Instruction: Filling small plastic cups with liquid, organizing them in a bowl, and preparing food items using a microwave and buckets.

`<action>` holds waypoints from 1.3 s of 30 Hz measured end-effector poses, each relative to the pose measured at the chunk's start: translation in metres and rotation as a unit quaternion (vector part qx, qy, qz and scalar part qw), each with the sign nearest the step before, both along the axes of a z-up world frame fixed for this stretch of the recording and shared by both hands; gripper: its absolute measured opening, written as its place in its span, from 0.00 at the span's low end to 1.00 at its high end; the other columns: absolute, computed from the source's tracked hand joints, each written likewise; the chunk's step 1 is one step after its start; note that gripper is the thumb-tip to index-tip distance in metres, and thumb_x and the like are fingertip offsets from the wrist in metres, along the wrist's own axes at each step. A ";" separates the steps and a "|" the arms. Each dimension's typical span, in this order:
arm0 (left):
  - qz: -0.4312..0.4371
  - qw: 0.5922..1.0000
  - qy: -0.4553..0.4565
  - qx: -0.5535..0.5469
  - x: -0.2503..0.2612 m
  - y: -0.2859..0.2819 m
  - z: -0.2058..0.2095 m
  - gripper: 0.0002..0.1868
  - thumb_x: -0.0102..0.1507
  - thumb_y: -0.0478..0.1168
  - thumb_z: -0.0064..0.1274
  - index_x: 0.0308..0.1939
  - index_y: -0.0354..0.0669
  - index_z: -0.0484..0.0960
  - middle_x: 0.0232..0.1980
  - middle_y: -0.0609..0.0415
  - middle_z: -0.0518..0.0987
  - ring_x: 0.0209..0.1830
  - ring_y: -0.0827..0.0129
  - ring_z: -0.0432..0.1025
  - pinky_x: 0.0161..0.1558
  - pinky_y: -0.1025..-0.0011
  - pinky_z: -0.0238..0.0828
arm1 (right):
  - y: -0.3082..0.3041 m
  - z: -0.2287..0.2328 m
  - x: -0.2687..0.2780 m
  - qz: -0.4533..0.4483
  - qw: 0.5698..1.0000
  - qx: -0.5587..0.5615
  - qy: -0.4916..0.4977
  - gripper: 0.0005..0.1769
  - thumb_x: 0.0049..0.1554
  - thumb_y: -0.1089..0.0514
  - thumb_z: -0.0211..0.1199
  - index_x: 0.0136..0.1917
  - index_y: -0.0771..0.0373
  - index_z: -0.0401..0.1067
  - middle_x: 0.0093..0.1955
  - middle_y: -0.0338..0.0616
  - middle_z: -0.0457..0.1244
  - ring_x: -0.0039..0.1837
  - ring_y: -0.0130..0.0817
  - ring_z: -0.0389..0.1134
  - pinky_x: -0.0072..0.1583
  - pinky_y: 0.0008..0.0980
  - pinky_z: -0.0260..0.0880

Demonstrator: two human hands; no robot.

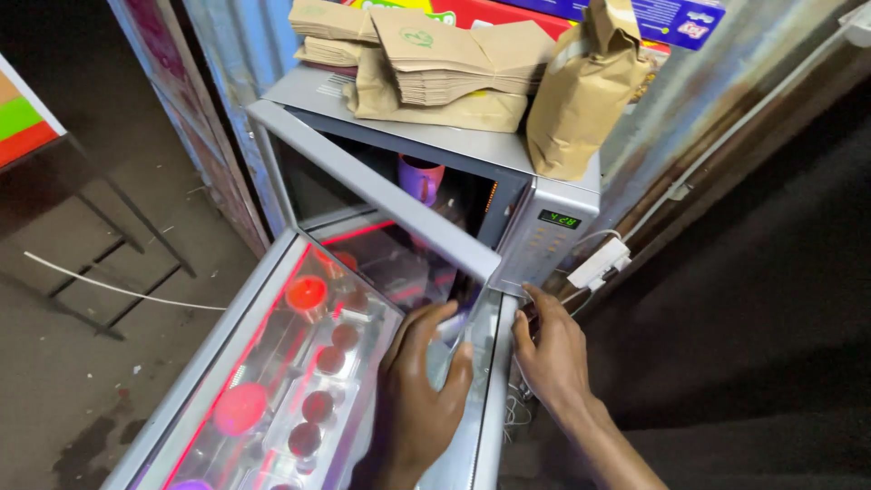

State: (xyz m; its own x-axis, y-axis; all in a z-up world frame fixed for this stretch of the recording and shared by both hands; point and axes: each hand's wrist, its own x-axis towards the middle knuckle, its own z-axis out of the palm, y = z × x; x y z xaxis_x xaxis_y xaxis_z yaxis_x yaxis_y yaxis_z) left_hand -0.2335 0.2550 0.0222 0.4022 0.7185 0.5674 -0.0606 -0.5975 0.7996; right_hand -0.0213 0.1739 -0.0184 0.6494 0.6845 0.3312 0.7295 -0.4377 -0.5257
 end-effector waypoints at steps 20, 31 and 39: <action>-0.118 0.991 0.060 -0.027 0.060 0.015 0.000 0.33 0.65 0.28 0.53 0.77 0.35 0.73 0.81 0.35 0.69 0.81 0.37 0.67 0.78 0.45 0.65 | 0.014 0.069 -0.018 -0.025 0.970 -0.217 -0.102 0.54 0.66 0.48 0.60 0.97 0.44 0.39 0.61 0.53 0.70 0.53 0.63 0.77 0.49 0.64 0.80; -0.089 0.984 0.105 -0.112 0.030 -0.158 -0.150 0.22 0.51 0.31 0.52 0.45 0.55 0.89 0.51 0.69 0.87 0.38 0.71 0.84 0.44 0.73 0.85 | -0.001 0.019 0.000 0.006 0.937 -0.349 -0.032 0.60 0.63 0.54 0.66 0.97 0.45 0.33 0.75 0.58 0.63 0.62 0.65 0.74 0.52 0.63 0.83; 0.127 0.965 0.179 0.146 0.083 -0.225 -0.288 0.06 0.52 0.49 0.66 0.25 0.64 0.83 0.34 0.69 0.79 0.17 0.55 0.74 0.20 0.50 0.66 | -0.001 0.017 -0.003 -0.012 0.936 -0.351 -0.033 0.65 0.62 0.51 0.69 0.97 0.46 0.28 0.82 0.56 0.59 0.61 0.61 0.75 0.49 0.61 0.84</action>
